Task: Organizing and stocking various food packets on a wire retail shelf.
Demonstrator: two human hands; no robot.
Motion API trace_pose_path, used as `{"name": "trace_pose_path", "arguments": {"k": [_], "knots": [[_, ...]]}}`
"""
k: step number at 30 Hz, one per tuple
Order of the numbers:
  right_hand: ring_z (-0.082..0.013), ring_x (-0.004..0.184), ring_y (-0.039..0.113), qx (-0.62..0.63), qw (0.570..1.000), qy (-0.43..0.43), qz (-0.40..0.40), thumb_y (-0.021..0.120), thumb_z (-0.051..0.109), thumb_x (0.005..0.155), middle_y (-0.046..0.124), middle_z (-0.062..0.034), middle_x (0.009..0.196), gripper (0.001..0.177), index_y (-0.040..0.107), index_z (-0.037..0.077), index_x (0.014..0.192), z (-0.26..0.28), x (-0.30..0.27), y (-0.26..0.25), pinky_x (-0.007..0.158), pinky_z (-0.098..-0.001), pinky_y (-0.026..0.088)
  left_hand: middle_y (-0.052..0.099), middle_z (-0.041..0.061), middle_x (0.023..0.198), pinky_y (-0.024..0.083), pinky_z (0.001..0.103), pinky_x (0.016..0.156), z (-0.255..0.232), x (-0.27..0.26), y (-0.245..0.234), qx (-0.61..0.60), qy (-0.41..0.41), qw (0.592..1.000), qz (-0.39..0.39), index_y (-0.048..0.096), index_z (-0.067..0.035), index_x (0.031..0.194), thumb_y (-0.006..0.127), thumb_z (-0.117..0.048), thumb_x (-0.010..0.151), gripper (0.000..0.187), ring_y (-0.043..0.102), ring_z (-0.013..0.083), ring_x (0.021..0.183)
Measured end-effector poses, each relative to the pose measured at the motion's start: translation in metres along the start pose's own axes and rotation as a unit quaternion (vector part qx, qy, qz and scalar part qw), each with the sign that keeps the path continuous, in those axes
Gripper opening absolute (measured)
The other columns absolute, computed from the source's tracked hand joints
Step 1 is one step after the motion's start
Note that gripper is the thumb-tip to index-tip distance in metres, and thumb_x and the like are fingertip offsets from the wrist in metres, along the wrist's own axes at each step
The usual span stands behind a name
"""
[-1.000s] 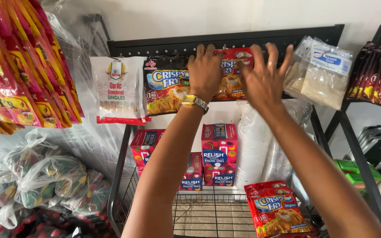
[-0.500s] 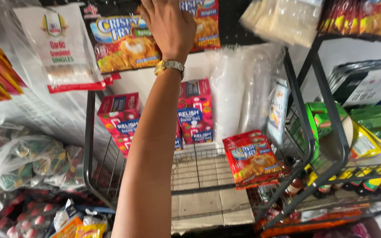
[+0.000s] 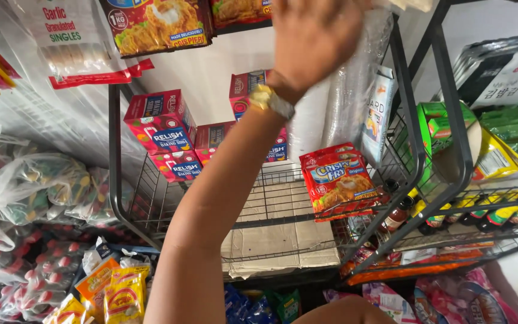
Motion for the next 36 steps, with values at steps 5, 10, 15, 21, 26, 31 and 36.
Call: {"name": "trace_pose_path", "arguments": {"k": [5,10,15,21,26,31,36], "knots": [[-0.0176,0.074,0.059,0.111,0.991,-0.014,0.078,0.077,0.034,0.096,0.067,-0.0061,0.079,0.024,0.074,0.012,0.086,0.011,-0.012,0.017,0.069,-0.0341,0.043,0.057,0.0,0.133,0.041,0.046,0.103,-0.08,-0.069,-0.06,-0.108,0.133,0.982,0.079,0.065,-0.023,0.135,0.071,-0.023,0.098,0.038,0.051,0.0221,0.125],[-0.0151,0.067,0.061,0.209,0.969,-0.022,0.129,0.078,0.034,0.095,0.068,-0.0054,0.073,0.029,0.074,0.009,0.082,0.008,-0.023,0.009,0.063,-0.0298,0.046,0.07,0.003,0.112,0.054,0.042,0.091,-0.087,-0.183,-0.062,-0.17,0.02,0.931,0.322,0.071,-0.016,0.116,0.068,-0.026,0.096,0.023,0.065,0.0211,0.109],[-0.0269,0.07,0.067,-0.191,0.914,0.176,-0.313,0.075,0.031,0.086,0.067,-0.0087,0.073,0.024,0.074,0.012,0.072,-0.047,-0.05,-0.109,0.062,-0.0438,0.051,0.074,0.008,0.075,0.055,0.042,0.06,-0.084,-0.239,-0.067,-0.224,-0.297,0.791,0.485,0.079,-0.017,0.078,0.072,-0.046,0.089,0.031,0.071,0.028,0.067],[-0.0364,0.091,0.07,-0.352,0.842,0.353,-0.204,0.073,0.05,0.085,0.069,-0.017,0.104,0.063,0.065,0.009,0.131,-0.164,-0.049,-0.129,0.07,-0.0497,0.058,0.073,0.005,0.068,0.055,0.038,0.058,-0.102,-0.243,-0.071,-0.207,-0.457,0.71,0.495,0.077,-0.016,0.08,0.076,-0.052,0.086,0.037,0.072,0.0241,0.063],[-0.0386,0.099,0.07,-0.349,0.824,0.424,-0.139,0.066,0.066,0.088,0.063,-0.0241,0.12,0.079,0.057,0.007,0.139,-0.169,-0.027,-0.128,0.076,-0.0502,0.059,0.073,0.002,0.073,0.053,0.036,0.057,-0.106,-0.263,-0.076,-0.247,-0.517,0.714,0.402,0.075,-0.012,0.08,0.081,-0.047,0.08,0.036,0.07,0.0203,0.064],[-0.0361,0.106,0.07,-0.329,0.826,0.437,-0.135,0.067,0.069,0.088,0.065,-0.0204,0.125,0.075,0.063,0.008,0.132,-0.161,-0.025,-0.124,0.083,-0.0493,0.06,0.071,0.002,0.078,0.051,0.036,0.057,-0.104,-0.264,-0.083,-0.265,-0.545,0.681,0.411,0.074,-0.007,0.085,0.083,-0.047,0.08,0.041,0.067,0.0194,0.062],[-0.0386,0.102,0.07,-0.293,0.872,0.254,-0.298,0.083,0.048,0.082,0.069,-0.0253,0.118,0.082,0.058,-0.002,0.141,-0.176,-0.047,-0.121,0.085,-0.0467,0.057,0.072,0.005,0.084,0.056,0.027,0.063,-0.109,-0.282,-0.073,-0.409,-0.556,0.685,0.233,0.068,-0.004,0.106,0.073,-0.019,0.096,0.019,0.067,0.01,0.071]]}}
Point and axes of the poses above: each hand's wrist, its own x-axis towards the middle knuckle, its own y-axis out of the palm, z = x × y, the point moved 3 cm from there along x, towards the middle knuckle
